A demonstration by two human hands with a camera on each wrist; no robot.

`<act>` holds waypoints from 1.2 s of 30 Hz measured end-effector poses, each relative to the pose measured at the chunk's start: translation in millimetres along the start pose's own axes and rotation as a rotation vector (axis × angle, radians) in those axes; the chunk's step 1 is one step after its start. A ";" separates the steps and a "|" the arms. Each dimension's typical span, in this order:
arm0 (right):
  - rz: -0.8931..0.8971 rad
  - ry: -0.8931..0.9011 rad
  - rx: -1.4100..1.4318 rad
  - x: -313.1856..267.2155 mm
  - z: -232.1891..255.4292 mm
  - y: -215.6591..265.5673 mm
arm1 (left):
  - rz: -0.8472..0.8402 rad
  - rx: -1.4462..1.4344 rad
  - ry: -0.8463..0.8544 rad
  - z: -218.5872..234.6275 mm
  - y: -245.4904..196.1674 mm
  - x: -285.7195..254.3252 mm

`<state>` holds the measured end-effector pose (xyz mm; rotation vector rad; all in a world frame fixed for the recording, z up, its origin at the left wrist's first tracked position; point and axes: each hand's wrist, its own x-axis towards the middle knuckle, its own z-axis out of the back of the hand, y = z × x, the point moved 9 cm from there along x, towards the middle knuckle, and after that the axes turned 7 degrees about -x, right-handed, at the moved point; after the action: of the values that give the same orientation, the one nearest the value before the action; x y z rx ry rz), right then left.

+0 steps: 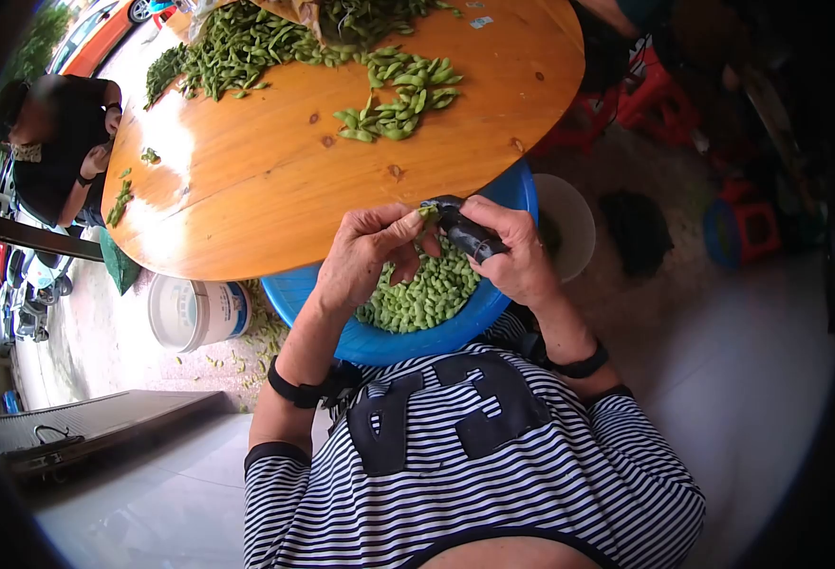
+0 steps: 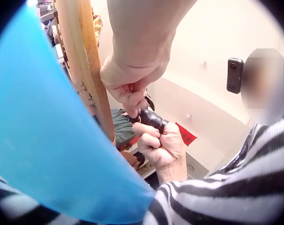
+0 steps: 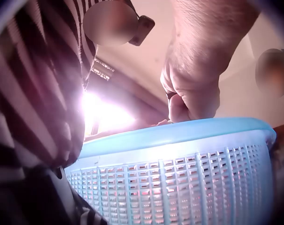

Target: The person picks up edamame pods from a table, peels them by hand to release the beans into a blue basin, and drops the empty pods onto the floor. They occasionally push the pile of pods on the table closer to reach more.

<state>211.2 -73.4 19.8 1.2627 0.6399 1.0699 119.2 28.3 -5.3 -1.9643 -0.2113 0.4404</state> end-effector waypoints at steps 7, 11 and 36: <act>0.139 -0.095 -0.188 1.9 0.7 11.9 | 0.064 -0.079 0.093 -2.5 9.7 2.7; 0.245 -0.223 -0.532 -8.4 -14.3 46.4 | -0.064 -0.012 0.002 -11.3 12.7 2.0; -0.169 -0.467 -1.160 -53.9 134.1 15.9 | -0.552 1.109 -0.332 50.1 -84.5 29.0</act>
<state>301.4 -181.0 57.8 0.3781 -0.2517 0.7401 130.1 116.0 46.5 -0.6948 -0.5610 0.3842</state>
